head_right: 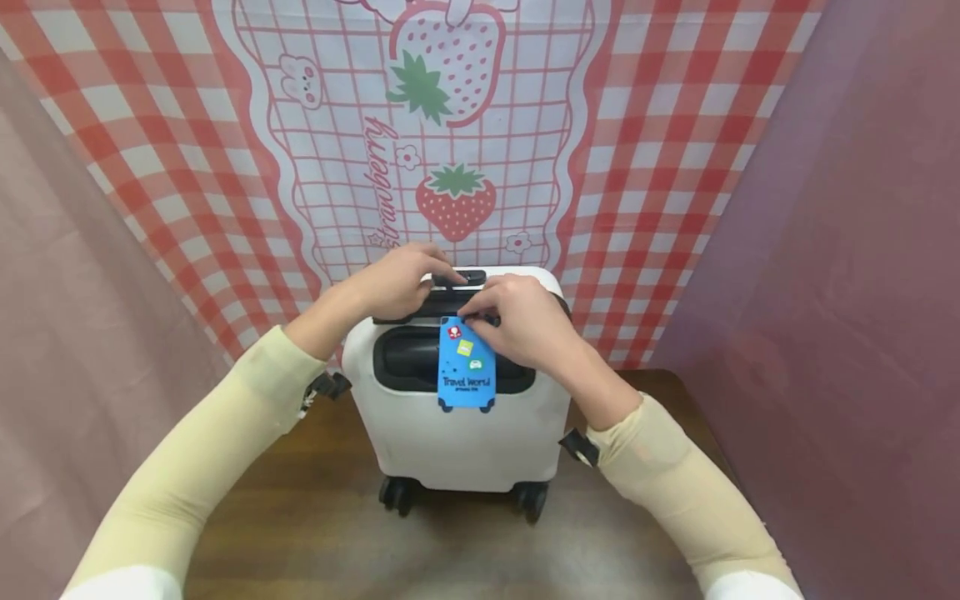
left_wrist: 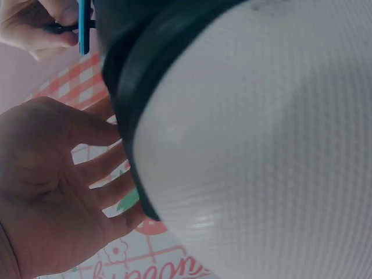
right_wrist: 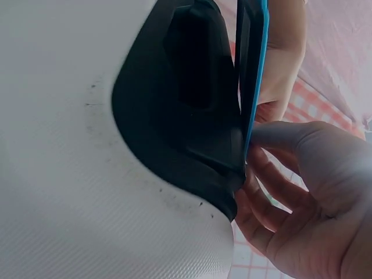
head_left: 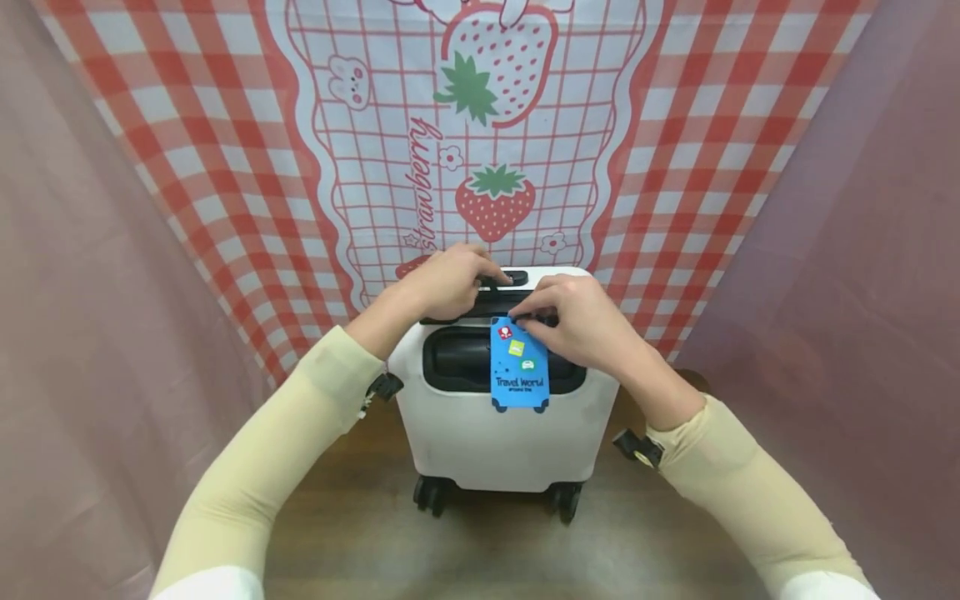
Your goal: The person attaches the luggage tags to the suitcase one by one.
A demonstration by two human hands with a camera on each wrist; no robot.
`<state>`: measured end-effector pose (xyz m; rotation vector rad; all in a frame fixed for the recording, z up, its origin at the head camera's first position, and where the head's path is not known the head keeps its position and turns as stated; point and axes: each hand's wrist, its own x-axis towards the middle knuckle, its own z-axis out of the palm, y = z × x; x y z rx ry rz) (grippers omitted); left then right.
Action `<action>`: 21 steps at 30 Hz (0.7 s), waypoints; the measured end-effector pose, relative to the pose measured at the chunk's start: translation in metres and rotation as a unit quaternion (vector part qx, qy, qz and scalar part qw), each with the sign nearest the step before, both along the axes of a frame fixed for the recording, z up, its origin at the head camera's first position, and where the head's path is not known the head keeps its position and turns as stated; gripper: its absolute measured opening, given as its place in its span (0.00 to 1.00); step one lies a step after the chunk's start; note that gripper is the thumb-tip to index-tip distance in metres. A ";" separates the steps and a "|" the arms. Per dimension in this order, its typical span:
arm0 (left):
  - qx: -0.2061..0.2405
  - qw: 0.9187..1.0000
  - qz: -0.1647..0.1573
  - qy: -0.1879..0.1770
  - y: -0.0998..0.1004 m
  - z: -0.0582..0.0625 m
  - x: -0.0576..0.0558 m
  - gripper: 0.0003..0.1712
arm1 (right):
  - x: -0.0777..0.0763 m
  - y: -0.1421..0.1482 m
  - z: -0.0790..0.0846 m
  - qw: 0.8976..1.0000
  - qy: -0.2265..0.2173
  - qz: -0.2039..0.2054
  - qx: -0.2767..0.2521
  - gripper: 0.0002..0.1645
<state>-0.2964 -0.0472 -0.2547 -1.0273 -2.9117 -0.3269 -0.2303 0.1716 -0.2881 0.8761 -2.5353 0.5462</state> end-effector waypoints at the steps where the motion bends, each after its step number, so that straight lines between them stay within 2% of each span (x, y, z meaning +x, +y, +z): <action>1: -0.009 1.000 0.000 0.000 -0.001 0.000 0.000 0.27 | -0.001 -0.002 0.001 1.000 -0.004 0.003 0.003 0.13; 4: -0.029 1.000 0.002 0.000 -0.001 0.000 -0.001 0.22 | -0.005 -0.005 0.003 1.000 -0.014 0.004 0.008 0.13; 12: -0.051 0.998 0.009 0.047 -0.001 0.000 -0.005 0.10 | -0.009 -0.007 0.005 0.999 -0.042 -0.003 -0.001 0.11; 17: -0.055 0.996 0.028 0.059 -0.004 0.000 -0.008 0.06 | -0.011 -0.007 0.005 0.999 -0.042 0.004 -0.010 0.10; 21: -0.048 0.997 0.030 0.056 -0.005 0.003 -0.008 0.05 | -0.011 -0.007 0.006 0.999 -0.041 0.011 -0.016 0.09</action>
